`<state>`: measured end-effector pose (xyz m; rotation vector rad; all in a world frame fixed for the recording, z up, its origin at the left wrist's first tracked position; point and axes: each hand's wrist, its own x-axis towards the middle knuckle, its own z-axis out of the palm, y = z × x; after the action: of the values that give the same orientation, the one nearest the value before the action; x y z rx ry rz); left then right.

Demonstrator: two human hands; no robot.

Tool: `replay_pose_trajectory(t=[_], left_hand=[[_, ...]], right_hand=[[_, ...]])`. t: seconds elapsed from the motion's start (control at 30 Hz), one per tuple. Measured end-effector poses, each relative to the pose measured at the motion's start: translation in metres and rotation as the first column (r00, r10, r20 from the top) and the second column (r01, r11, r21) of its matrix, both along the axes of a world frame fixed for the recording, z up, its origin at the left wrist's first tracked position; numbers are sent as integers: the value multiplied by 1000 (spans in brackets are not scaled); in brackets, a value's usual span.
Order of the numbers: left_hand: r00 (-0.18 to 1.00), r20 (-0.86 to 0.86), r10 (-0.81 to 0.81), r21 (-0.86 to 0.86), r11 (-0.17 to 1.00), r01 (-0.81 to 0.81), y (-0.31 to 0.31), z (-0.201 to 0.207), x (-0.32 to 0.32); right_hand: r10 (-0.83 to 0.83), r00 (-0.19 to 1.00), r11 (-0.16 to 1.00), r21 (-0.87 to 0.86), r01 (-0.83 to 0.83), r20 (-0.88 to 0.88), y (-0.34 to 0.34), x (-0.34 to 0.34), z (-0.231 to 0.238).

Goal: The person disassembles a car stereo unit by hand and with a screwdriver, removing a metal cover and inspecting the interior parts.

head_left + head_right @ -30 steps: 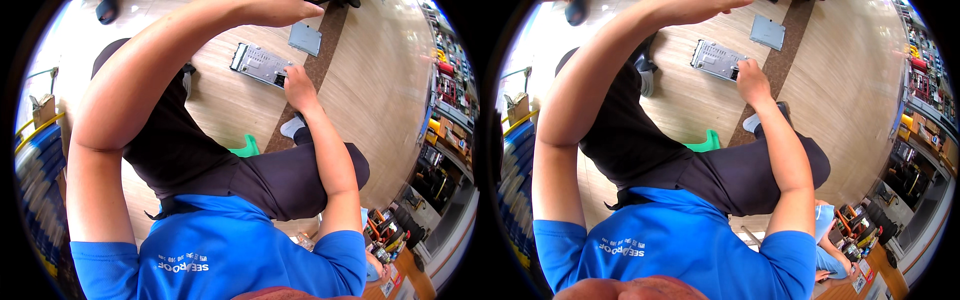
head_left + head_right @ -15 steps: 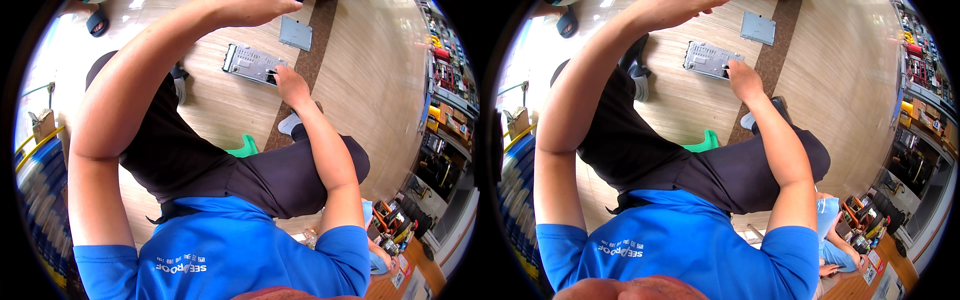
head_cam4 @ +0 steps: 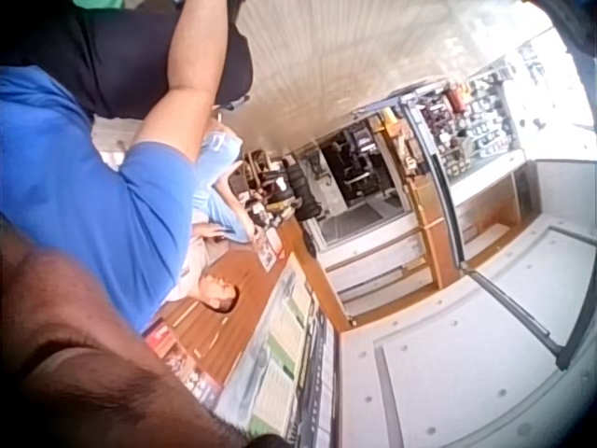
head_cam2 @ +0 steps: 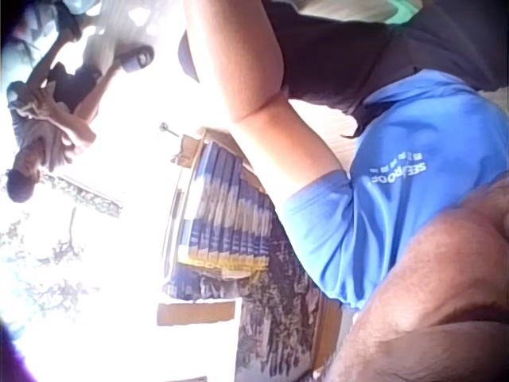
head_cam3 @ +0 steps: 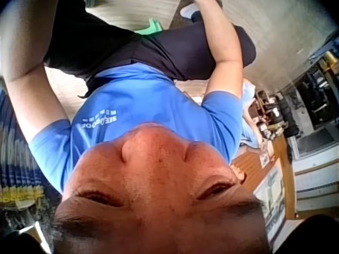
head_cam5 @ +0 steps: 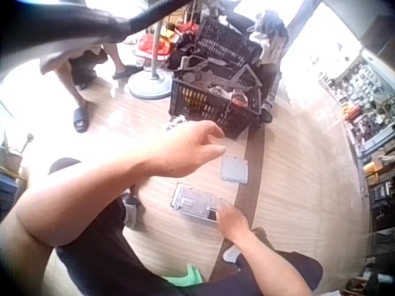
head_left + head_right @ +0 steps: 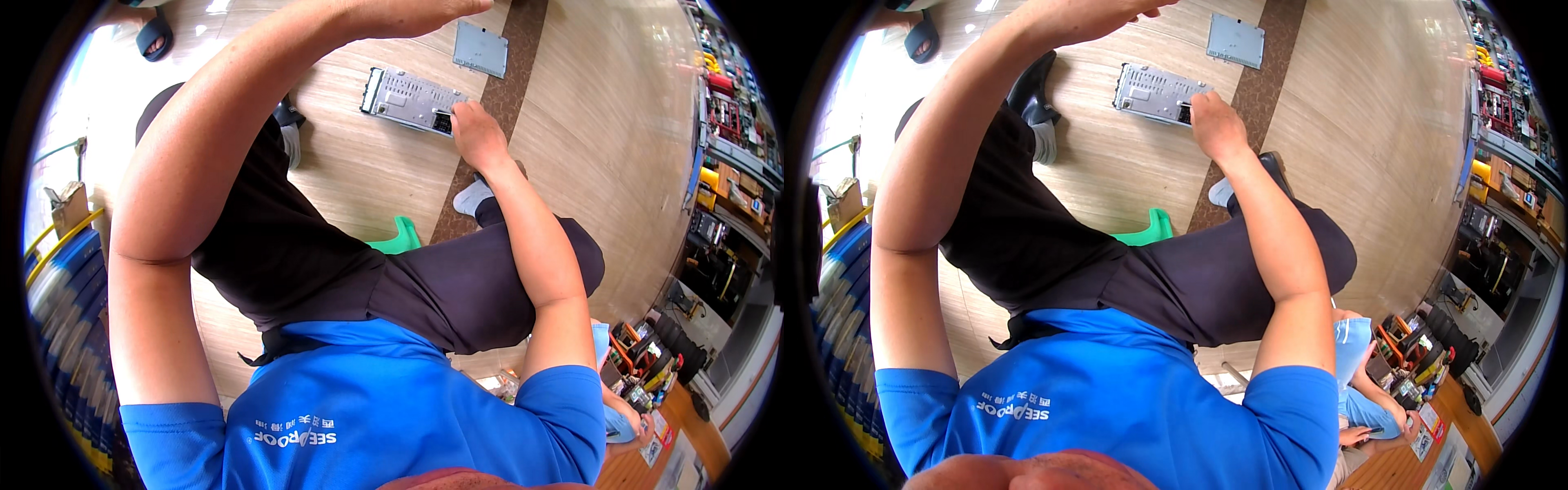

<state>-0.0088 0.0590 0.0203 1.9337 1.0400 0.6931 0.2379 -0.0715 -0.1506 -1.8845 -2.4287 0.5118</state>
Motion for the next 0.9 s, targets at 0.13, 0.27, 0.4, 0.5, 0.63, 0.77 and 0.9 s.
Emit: replay_pose_trajectory(t=[0.13, 0.27, 0.4, 0.5, 0.63, 0.77, 0.9], left_hand=[[1000, -18, -7, 31, 999, 8, 0, 0, -2], [1000, -27, -13, 5, 1000, 14, -2, -3, 0], [994, -92, -64, -62, 996, 58, -7, -14, 6], [945, -306, -112, 24, 992, 125, -12, -28, 11], [756, -585, -293, -20, 938, 347, -24, -85, 22], [457, -751, -476, -258, 850, 460, -49, -153, 13], [335, -816, -471, -283, 831, 478, -69, -183, -4]], right_hand=[[-8, 1000, 1000, -8, 8, 11, 0, 0, -2], [60, 997, 998, 32, -62, 57, -2, -5, 2], [109, 988, 993, 23, -112, 106, -2, -11, 7], [144, 986, 988, 44, -149, 85, -1, -8, 9], [152, 986, 988, 26, -154, 75, 2, -6, 11], [161, 986, 984, 87, -156, -52, 4, -5, 4], [-75, 985, 991, -98, 90, 154, 6, -17, 16]])
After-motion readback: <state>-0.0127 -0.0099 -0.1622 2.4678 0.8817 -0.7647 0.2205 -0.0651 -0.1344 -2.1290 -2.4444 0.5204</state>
